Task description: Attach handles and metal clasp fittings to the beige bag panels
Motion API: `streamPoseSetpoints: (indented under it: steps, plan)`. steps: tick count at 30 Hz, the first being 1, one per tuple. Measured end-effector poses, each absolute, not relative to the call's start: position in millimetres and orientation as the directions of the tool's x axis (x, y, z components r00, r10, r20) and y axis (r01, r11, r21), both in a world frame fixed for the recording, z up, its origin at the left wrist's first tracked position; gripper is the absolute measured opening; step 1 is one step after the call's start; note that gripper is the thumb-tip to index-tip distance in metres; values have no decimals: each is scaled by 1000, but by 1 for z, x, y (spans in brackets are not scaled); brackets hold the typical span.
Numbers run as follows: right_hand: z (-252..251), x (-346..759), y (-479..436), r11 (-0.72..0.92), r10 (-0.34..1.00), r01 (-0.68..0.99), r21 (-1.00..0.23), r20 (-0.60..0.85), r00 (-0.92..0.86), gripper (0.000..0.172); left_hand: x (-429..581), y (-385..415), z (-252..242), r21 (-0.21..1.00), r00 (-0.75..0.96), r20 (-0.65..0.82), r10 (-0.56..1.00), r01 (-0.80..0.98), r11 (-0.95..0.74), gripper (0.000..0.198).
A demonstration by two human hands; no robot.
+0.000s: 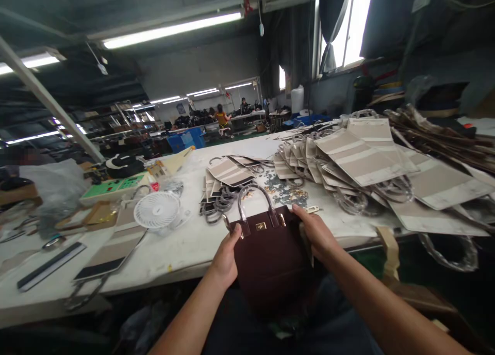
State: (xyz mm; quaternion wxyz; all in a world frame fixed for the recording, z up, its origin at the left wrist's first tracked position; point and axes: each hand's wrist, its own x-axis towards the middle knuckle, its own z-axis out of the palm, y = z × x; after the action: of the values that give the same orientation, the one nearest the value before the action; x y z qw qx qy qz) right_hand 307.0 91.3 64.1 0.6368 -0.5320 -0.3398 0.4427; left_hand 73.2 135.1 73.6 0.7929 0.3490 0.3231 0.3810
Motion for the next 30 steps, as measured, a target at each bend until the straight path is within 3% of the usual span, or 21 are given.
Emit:
streamPoseSetpoints:
  steps: [4,15,18,21,26,30]
  plan:
    - [23,316,100,-145,907,-314,-938,-253,338,49,74,156,33,688,604,-351,716,-352,635,62]
    - [-27,333,113,-287,867,-252,-924,-363,342,49,78,174,-16,549,581,-501,641,-359,755,56]
    - [-23,335,113,-264,837,-121,-957,-289,465,50,82,174,-23,592,494,-536,685,-359,722,51]
    - [-4,334,115,-125,815,-58,-990,-136,563,43,87,175,-33,660,347,-546,763,-382,647,48]
    - [48,328,147,132,901,-323,-937,-23,434,39,93,178,-44,738,187,-520,834,-393,548,40]
    - [67,322,210,107,978,-541,-834,-10,209,48,95,181,-47,772,126,-514,848,-362,522,38]
